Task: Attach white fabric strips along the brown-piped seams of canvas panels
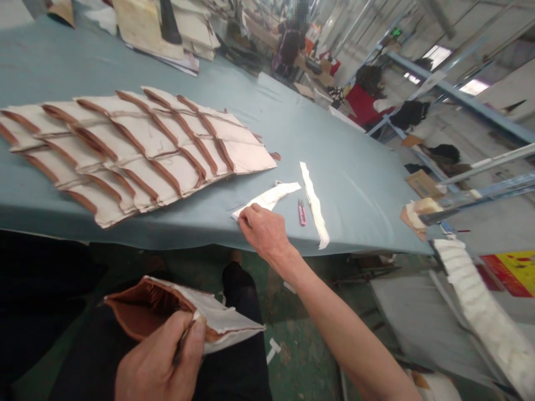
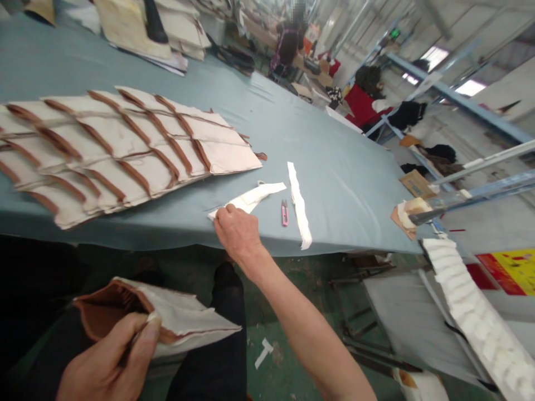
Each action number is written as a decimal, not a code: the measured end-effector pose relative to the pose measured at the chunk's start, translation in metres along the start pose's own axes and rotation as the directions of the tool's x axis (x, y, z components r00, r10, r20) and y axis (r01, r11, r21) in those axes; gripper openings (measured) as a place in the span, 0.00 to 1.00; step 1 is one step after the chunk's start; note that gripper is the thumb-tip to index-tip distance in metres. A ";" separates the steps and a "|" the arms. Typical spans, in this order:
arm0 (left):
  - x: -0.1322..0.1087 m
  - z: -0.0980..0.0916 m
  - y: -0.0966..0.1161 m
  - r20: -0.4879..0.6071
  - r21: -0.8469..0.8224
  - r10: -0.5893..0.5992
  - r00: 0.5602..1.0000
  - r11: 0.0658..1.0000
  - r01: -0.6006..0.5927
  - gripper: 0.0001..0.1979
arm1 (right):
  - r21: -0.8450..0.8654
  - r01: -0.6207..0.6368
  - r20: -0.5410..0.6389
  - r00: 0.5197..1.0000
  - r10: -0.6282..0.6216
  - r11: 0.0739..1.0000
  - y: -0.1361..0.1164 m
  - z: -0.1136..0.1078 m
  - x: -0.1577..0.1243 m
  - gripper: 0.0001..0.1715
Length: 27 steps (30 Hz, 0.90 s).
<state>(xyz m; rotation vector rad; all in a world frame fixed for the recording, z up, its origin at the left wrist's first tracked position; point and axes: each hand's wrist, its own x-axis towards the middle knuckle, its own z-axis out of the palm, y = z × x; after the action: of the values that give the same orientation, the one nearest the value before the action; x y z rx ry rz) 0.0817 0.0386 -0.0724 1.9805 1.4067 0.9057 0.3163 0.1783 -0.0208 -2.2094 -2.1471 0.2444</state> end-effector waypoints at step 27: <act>0.117 0.015 0.018 -0.025 0.037 -0.199 0.980 0.979 0.200 0.18 | 0.430 -0.014 0.005 1.000 0.014 0.903 0.038 0.008 0.019 0.13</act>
<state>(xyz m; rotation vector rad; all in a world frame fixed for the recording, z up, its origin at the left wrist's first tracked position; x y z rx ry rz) 0.1304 0.1439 -0.0433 1.8222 1.6132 0.8162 0.3527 0.1956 -0.0359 -1.9665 -1.8491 0.6518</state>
